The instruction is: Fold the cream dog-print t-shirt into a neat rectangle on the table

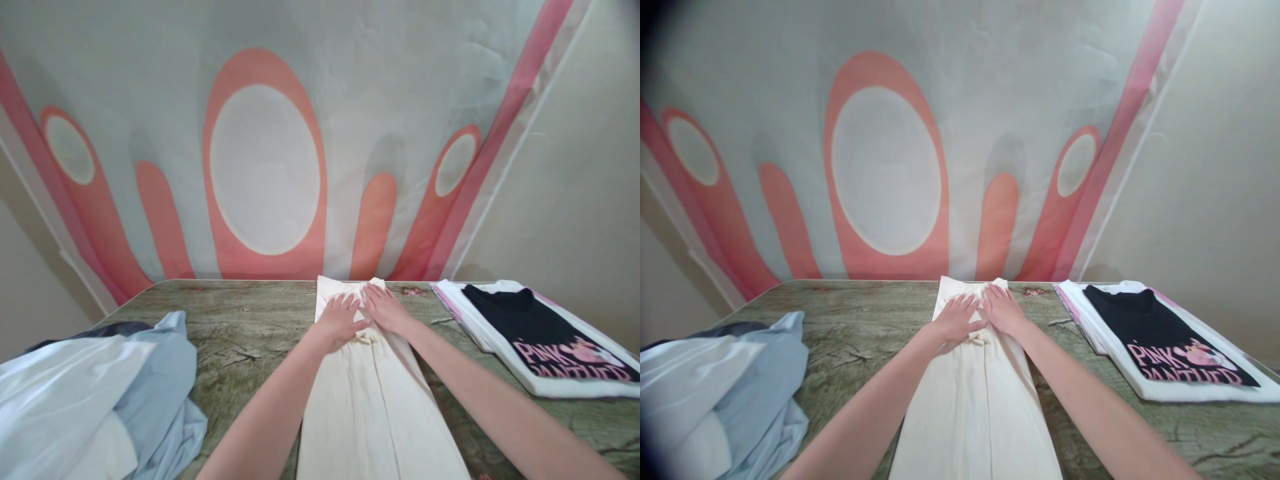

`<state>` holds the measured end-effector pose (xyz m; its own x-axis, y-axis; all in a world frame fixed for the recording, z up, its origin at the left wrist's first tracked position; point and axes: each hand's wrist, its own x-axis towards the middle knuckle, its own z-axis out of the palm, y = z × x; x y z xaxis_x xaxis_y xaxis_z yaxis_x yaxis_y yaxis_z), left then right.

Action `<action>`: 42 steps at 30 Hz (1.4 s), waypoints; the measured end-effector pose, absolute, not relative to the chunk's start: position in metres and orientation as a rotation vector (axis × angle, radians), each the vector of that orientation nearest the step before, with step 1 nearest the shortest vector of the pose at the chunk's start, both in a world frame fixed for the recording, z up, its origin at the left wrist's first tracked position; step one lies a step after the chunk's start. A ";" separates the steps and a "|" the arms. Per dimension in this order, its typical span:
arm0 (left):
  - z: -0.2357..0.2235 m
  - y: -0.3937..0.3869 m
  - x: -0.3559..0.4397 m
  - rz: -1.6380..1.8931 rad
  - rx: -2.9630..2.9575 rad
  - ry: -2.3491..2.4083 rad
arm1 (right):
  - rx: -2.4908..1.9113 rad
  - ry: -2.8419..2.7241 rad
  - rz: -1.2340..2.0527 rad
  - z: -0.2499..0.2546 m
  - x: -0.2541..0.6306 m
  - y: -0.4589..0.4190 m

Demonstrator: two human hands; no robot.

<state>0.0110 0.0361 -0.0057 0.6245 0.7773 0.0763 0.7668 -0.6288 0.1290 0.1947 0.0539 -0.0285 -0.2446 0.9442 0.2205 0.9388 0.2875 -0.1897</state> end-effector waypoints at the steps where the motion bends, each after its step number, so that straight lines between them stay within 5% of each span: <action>1: -0.005 0.036 0.011 0.177 2.753 1.314 | -1.698 -2.306 0.060 -0.030 0.194 0.050; 12: -0.004 0.037 0.005 0.131 2.711 1.364 | -1.943 -2.166 0.021 -0.020 0.208 0.027; 27: -0.005 0.042 0.007 0.112 2.727 1.344 | -1.651 -2.268 0.006 0.002 0.208 -0.057; 33: -0.009 0.041 0.005 0.149 2.742 1.335 | -1.472 -2.137 0.266 0.008 0.176 -0.088; 42: 0.049 0.023 0.024 0.424 2.752 0.928 | -1.577 -1.881 0.317 -0.007 0.175 -0.084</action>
